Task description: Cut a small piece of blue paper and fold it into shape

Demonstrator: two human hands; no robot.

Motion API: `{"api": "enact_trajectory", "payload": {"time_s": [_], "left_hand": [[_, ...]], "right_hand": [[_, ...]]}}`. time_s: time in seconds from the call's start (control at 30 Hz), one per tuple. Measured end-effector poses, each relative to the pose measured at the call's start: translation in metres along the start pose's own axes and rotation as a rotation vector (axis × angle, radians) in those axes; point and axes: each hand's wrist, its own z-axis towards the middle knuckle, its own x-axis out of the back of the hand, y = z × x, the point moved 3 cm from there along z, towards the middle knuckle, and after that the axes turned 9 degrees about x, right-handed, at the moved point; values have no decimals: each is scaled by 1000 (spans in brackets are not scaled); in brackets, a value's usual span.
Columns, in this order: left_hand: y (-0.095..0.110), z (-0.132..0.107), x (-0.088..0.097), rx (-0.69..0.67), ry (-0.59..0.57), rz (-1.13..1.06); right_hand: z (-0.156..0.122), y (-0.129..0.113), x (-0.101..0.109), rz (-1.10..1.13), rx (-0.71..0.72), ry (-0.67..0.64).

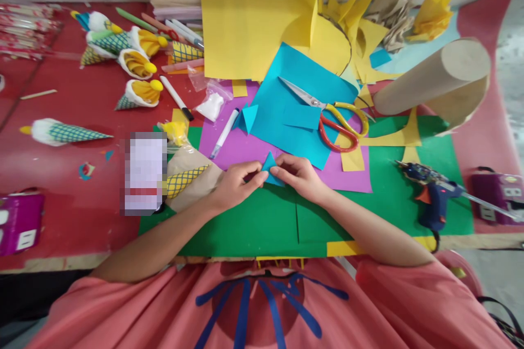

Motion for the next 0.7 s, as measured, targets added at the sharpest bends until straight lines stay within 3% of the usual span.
{"api": "enact_trajectory", "payload": {"time_s": [0.1, 0.2, 0.7], "left_hand": [[0, 1, -1, -1, -42, 19], [-3, 2, 1, 19, -10, 12], [-10, 2, 1, 58, -27, -30]], "right_hand": [[1, 0, 1, -37, 22, 43], [1, 2, 0, -56, 28, 51], [-1, 3, -1, -55, -4, 0]]}}
